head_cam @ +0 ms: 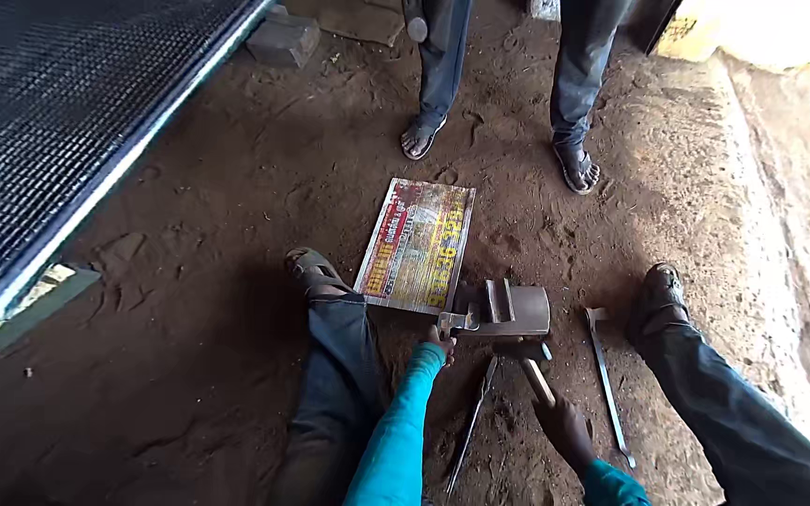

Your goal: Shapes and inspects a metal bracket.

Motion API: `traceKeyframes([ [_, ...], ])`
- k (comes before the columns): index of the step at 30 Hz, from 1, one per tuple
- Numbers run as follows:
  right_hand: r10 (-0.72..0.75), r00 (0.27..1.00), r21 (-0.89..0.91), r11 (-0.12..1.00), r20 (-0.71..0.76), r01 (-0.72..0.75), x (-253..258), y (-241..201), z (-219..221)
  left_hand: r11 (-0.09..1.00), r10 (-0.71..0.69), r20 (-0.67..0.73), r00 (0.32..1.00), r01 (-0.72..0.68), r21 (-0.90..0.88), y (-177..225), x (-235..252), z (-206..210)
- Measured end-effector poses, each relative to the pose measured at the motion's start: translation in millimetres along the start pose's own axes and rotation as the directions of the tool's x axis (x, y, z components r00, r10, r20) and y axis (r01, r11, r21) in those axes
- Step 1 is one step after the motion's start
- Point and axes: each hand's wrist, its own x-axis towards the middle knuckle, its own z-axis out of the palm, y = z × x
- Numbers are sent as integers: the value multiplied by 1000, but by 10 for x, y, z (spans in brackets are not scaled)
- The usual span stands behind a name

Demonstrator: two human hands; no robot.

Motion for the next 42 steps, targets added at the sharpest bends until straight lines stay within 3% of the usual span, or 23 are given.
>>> traceKeyframes([
  [2, 68, 988, 55, 996, 142, -76, 83, 457, 167, 999, 28, -28, 999, -29, -43, -109, -10, -3],
  [4, 140, 975, 30, 989, 172, -147, 205, 713, 312, 996, 80, -79, 994, -82, -24, -146, -66, -79],
  [6, 185, 982, -159, 971, 31, -178, 240, 603, 275, 978, 173, -121, 977, -156, 139, -119, -147, -216],
  [8, 67, 994, -192, 978, -85, -82, 237, 318, 301, 889, 278, -122, 953, -207, 408, -40, -309, -400],
  [9, 5, 997, -175, 984, -71, -17, 236, 99, 343, 817, 336, -113, 935, -230, 529, 24, -419, -470],
  [10, -15, 1000, -131, 991, -14, 13, 265, -128, 447, 734, 421, -117, 899, -263, 626, 71, -515, -507],
  [11, 14, 996, -57, 998, 82, -10, 336, -314, 612, 646, 551, -140, 823, -315, 695, 72, -559, -510],
  [12, 77, 978, 38, 996, 193, -85, 425, -433, 832, 564, 666, -148, 731, -364, 742, 52, -568, -494],
  [13, 141, 947, 139, 972, 288, -187, 508, -510, 1062, 512, 707, -131, 695, -375, 773, 61, -579, -475],
  [16, 290, 902, 122, 932, 320, -342, 606, -742, 1352, 420, 704, -65, 707, -341, 841, 198, -552, -399],
  [19, 338, 894, 69, 925, 293, -373, 619, -708, 1348, 368, 570, 3, 822, -258, 893, 417, -576, -245],
  [22, 324, 908, 126, 922, 264, -366, 596, -422, 1240, 324, 399, 85, 913, -227, 918, 586, -524, -35],
  [26, 154, 969, 383, 897, 194, -219, 386, 49, 994, 351, 356, 135, 924, -267, 897, 542, -402, 163],
  [30, 119, 961, 277, 942, 250, -189, 255, 370, 830, 354, 438, 100, 893, -273, 894, 417, -366, 357],
  [32, 155, 976, 157, 971, 151, -179, 318, 333, 529, 334, 439, 90, 894, -256, 907, 455, -386, 415],
  [36, 274, 959, 206, 945, -73, -254, 630, 696, -251, 303, 355, 106, 929, -222, 927, 490, -329, 508],
  [39, 379, 923, 129, 920, -66, -369, 942, 1224, -645, 326, 240, 107, 965, -184, 927, 595, -191, 542],
  [42, 434, 901, 69, 900, -27, -431, 1159, 1657, -563, 312, 143, 107, 984, -147, 939, 679, -136, 531],
])
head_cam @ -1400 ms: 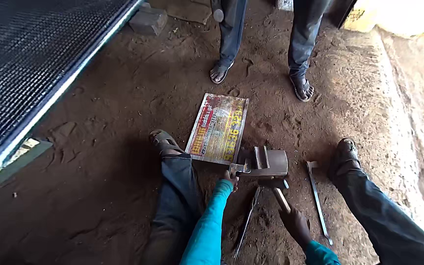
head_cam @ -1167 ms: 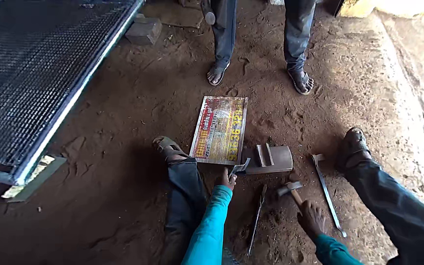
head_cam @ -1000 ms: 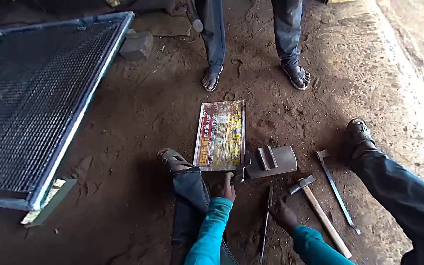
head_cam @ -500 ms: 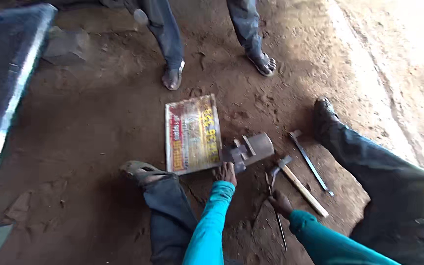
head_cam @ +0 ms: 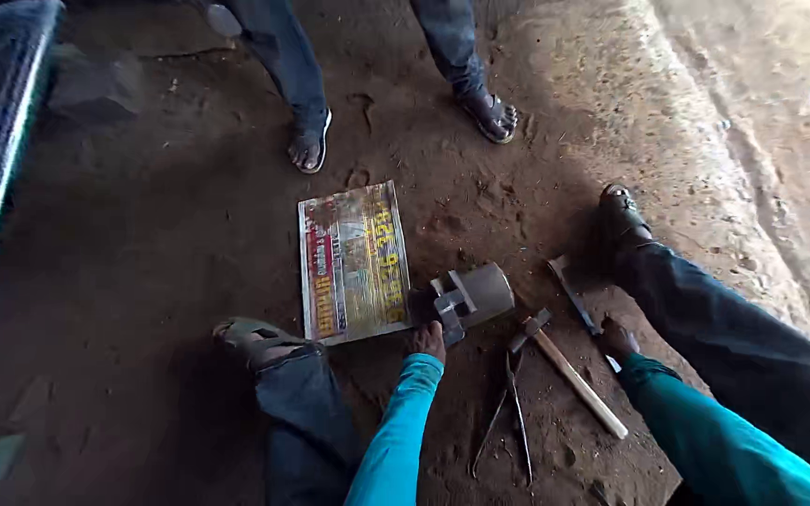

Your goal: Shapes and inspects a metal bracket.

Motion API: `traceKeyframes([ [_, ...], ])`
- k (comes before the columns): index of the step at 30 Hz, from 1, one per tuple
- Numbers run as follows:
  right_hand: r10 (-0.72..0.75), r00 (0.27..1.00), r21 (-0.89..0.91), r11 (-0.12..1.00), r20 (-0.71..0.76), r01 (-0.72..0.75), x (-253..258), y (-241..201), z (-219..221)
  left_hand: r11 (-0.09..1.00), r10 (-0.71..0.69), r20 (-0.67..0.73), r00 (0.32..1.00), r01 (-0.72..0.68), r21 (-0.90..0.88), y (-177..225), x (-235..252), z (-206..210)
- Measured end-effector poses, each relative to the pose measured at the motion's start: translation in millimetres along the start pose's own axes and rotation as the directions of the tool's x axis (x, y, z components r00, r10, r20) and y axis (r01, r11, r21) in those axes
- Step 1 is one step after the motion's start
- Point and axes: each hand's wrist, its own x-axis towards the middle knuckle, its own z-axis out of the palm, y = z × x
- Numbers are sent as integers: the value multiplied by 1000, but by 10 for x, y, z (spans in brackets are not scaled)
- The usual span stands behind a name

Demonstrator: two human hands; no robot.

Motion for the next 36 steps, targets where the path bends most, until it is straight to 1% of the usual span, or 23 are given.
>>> traceKeyframes([
  [2, 31, 999, -91, 995, 22, -29, 66, 140, 162, 1000, -4, 24, 1000, 4, 20, 31, -4, 27],
  [3, 40, 999, -122, 992, 13, -38, 79, 143, 212, 999, -6, 44, 999, 4, 34, 45, 9, 7],
  [6, 46, 998, -134, 990, -31, -50, 82, 115, 270, 999, -7, 103, 995, 2, 48, 54, 39, -47],
  [7, 57, 997, -104, 993, -44, -61, 45, 114, 268, 998, -7, 118, 993, 1, 56, 60, 37, -64],
  [9, 81, 995, 31, 996, -63, -80, -91, 120, 250, 998, -3, 136, 991, -4, 56, 61, 32, -69],
  [10, 68, 996, 126, 990, -57, -60, -159, 127, 252, 999, 3, 137, 991, -10, 46, 59, 25, -75],
  [11, 34, 998, 185, 982, -45, -25, -241, 82, 217, 999, 15, 133, 991, -20, 37, 54, 34, -94],
  [13, -27, 998, 194, 980, -49, 36, -550, -167, 21, 998, 49, 139, 989, -53, 23, 48, 51, -134],
  [15, -69, 993, 281, 955, -97, 94, -940, -388, -105, 996, 83, 129, 988, -85, 14, 35, 50, -131],
  [16, -97, 987, 359, 923, -131, 139, -1147, -458, -92, 996, 91, 115, 989, -93, 13, 19, 46, -119],
  [17, -136, 975, 457, 866, -174, 202, -1384, -525, -65, 995, 96, 95, 991, -98, 11, 3, 41, -108],
  [19, -240, 946, 673, 665, -218, 324, -1919, -690, -27, 994, 103, 69, 992, -104, 13, -9, 14, -115],
  [21, -333, 904, 777, 479, -269, 408, -2359, -856, 94, 994, 110, 50, 993, -110, 0, -19, 8, -107],
  [22, -357, 884, 779, 441, -303, 445, -2489, -909, 204, 993, 115, 42, 992, -115, -5, -20, -1, -89],
  [23, -364, 870, 754, 452, -333, 477, -2534, -941, 352, 993, 121, 38, 992, -121, -14, -23, -7, -79],
  [25, -348, 880, 680, 562, -324, 472, -2405, -979, 707, 992, 126, 33, 991, -125, -23, -39, -22, -101],
  [26, -330, 908, 654, 632, -258, 415, -2298, -983, 852, 992, 126, 34, 991, -125, -26, -45, -31, -108],
  [27, -307, 938, 634, 695, -162, 337, -2229, -995, 919, 992, 125, 38, 991, -124, -31, -47, -40, -113],
  [28, -288, 954, 620, 735, -84, 276, -2206, -1016, 931, 991, 128, 36, 991, -126, -37, -46, -47, -122],
  [30, -308, 951, 618, 741, -35, 263, -2320, -1073, 852, 990, 131, 35, 991, -129, -55, -51, -63, -160],
  [32, -367, 930, 637, 709, -32, 301, -2520, -1115, 739, 989, 131, 45, 990, -127, -76, -56, -73, -152],
  [34, -409, 912, 666, 678, -7, 309, -2671, -1203, 668, 989, 127, 57, 990, -122, -84, -92, -80, -115],
  [36, -408, 913, 678, 678, 26, 284, -2685, -1343, 621, 988, 128, 52, 990, -123, -89, -104, -66, -122],
])
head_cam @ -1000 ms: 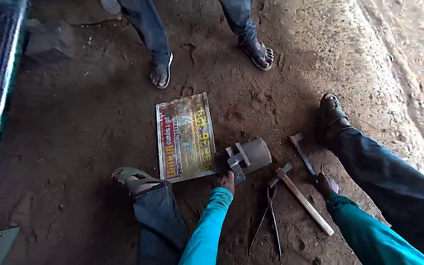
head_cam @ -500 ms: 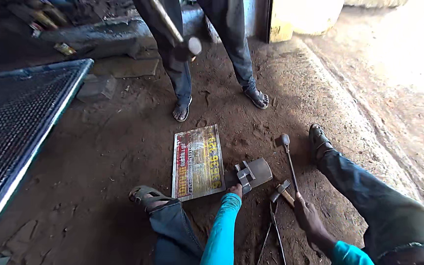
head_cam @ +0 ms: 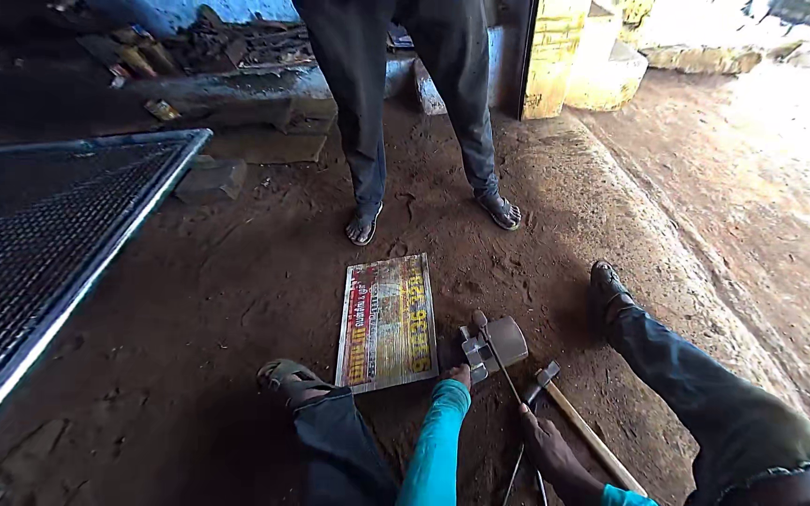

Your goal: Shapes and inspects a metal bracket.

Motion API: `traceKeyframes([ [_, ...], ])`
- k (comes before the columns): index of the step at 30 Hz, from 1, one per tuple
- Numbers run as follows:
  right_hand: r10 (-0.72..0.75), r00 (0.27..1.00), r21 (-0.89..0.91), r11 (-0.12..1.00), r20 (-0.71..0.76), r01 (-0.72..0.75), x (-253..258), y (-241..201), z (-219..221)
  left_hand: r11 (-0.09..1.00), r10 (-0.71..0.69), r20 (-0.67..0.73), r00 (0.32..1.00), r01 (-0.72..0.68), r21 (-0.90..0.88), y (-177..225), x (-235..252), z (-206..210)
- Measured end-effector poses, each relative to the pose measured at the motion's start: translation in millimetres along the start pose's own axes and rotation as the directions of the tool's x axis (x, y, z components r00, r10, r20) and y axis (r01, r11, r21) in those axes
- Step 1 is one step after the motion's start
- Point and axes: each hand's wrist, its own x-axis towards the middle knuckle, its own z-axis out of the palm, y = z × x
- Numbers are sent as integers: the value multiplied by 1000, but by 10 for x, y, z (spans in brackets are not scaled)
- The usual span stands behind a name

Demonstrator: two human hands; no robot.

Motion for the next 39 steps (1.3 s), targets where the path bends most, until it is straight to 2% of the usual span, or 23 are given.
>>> traceKeyframes([
  [4, 73, 997, -8, 997, -15, -73, 86, -26, 145, 1000, 0, -16, 1000, 0, 4, -8, -8, 23],
  [19, -10, 999, -173, 985, -51, 1, 277, 335, 205, 999, 3, -26, 1000, -2, 48, -1, 25, 50],
  [25, -4, 999, -117, 993, -51, -2, 244, 310, 242, 999, -15, -33, 999, 16, 45, 13, 48, 65],
  [39, -16, 999, -146, 989, -35, 11, 243, 315, 224, 998, -14, -36, 999, 16, 61, 23, 36, 77],
])
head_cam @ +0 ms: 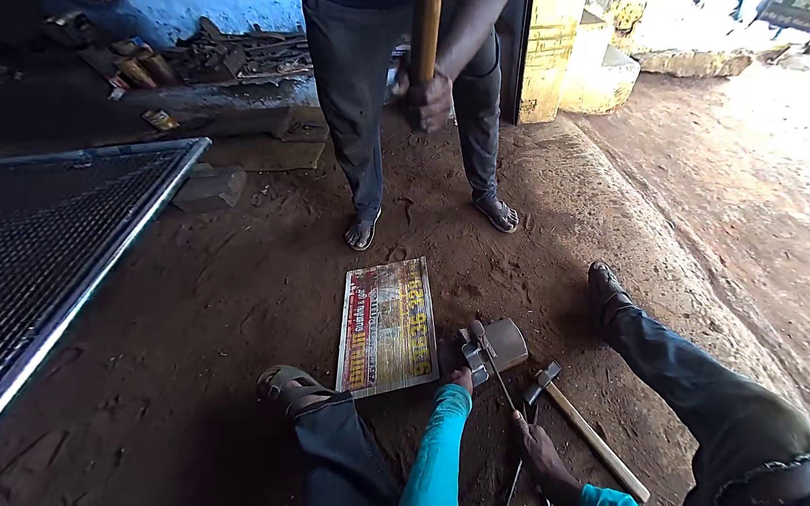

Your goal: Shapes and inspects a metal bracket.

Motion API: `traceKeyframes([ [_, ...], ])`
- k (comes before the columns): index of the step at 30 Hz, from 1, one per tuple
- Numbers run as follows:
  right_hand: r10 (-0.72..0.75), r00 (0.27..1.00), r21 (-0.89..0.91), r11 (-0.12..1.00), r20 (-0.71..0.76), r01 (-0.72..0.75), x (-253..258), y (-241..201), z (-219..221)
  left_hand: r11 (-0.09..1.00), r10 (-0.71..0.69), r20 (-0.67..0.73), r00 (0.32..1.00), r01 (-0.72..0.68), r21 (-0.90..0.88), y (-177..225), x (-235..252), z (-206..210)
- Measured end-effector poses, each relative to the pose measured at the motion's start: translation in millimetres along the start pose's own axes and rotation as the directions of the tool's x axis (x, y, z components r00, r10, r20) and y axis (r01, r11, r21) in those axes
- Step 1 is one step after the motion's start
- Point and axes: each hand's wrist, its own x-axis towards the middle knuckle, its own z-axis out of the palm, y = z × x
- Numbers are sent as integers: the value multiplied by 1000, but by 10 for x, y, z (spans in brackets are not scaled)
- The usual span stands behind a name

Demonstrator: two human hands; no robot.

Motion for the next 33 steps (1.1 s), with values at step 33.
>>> traceKeyframes([
  [33, 34, 995, -18, 999, 93, -33, 135, -98, -416, 998, -68, -31, 997, 67, -18, 117, -15, -33],
])
